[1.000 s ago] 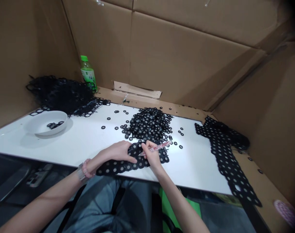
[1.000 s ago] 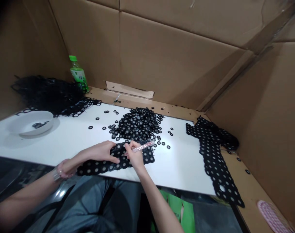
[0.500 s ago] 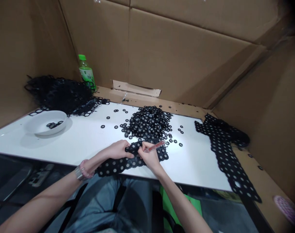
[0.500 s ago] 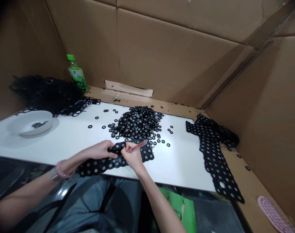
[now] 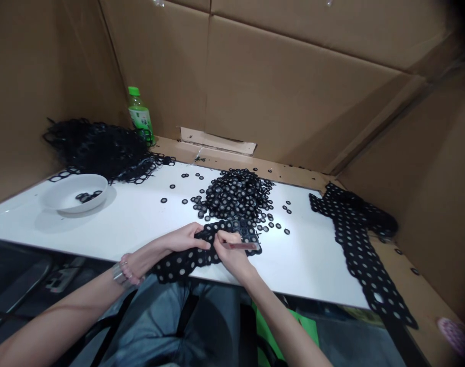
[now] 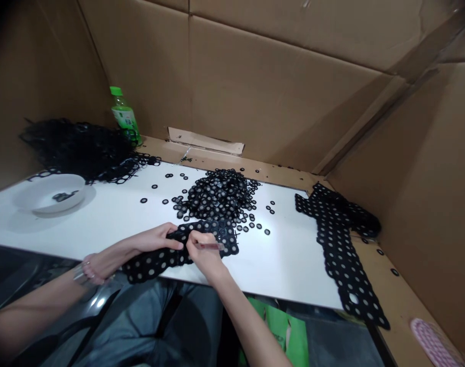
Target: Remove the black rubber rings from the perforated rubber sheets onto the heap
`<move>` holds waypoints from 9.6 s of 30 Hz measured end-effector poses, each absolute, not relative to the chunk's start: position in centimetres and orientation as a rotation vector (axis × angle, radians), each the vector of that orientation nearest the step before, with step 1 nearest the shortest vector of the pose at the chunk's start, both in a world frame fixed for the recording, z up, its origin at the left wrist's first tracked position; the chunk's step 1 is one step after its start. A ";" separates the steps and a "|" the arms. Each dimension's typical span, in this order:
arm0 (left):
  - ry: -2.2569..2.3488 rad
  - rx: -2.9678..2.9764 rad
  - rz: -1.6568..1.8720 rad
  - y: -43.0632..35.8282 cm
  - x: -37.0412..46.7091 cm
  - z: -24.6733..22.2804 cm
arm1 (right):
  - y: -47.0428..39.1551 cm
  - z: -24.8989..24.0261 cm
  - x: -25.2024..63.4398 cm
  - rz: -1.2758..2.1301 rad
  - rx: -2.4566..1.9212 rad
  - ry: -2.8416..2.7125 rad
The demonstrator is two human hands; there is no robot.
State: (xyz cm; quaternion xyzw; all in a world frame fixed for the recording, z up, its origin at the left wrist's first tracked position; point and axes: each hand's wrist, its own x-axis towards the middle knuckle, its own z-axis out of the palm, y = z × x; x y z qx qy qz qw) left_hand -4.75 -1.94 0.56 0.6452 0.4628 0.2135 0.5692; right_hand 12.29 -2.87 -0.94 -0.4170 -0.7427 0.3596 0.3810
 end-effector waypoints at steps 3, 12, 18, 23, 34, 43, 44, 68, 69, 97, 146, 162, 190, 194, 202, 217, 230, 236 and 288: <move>1.088 1.474 0.523 -2.1 -4.6 0.7 | -3.1 -1.0 12.1 0.940 -1.071 -1.893; 1.181 1.653 0.309 -1.9 -5.4 2.0 | -1.8 -1.5 13.1 1.246 -1.062 -1.565; 1.263 1.754 0.276 -1.4 -4.9 2.1 | -1.1 -1.8 14.1 1.373 -1.021 -1.427; 1.333 1.825 0.325 -1.3 -4.7 1.6 | -1.6 -1.4 14.7 1.449 -0.970 -1.447; 1.398 1.869 0.185 -1.3 -3.3 2.3 | -2.8 -0.6 14.5 1.276 -1.243 -1.386; 1.437 1.898 0.222 -1.8 -3.8 1.2 | -2.7 -1.2 14.6 1.333 -1.149 -1.431; 1.460 1.905 0.218 -1.8 -3.8 1.1 | -2.6 -1.2 14.6 1.323 -1.150 -1.432; 1.307 1.598 0.382 -2.2 -4.2 1.7 | -2.6 -1.4 14.3 1.165 -1.081 -1.647; 1.277 1.608 0.368 -2.1 -4.1 2.1 | -2.4 -1.5 14.5 1.262 -1.076 -1.521; 1.526 1.765 0.468 -2.0 -2.2 0.6 | -2.3 -1.8 14.8 1.081 -1.218 -1.431; 1.371 1.905 0.180 2.0 -1.6 2.5 | -1.8 -2.1 15.0 1.109 -1.091 -1.219; 1.247 1.978 0.248 0.4 -1.9 1.0 | -2.6 -2.0 16.0 1.210 -1.028 -1.392; 0.828 1.775 0.366 0.8 -2.5 -0.2 | -3.5 -1.3 14.4 0.560 -1.294 -1.941; 0.775 1.746 0.357 0.7 -2.8 0.0 | -3.5 -1.6 14.6 0.735 -1.249 -1.835; 1.086 1.958 0.217 1.3 -2.8 1.9 | -3.0 -1.8 15.6 1.009 -1.215 -1.278; 1.174 1.947 0.382 2.4 -0.4 0.7 | -2.6 -2.5 15.7 1.062 -1.176 -1.179; 1.156 2.063 0.497 1.6 -0.6 -0.5 | -2.9 -1.7 15.5 0.911 -1.346 -1.312; 1.084 1.957 0.609 1.7 -0.5 -1.2 | -3.0 -2.1 15.5 0.774 -1.402 -1.449; 1.331 2.003 0.342 1.9 -1.1 -0.5 | -2.3 -2.5 15.3 1.002 -1.200 -1.258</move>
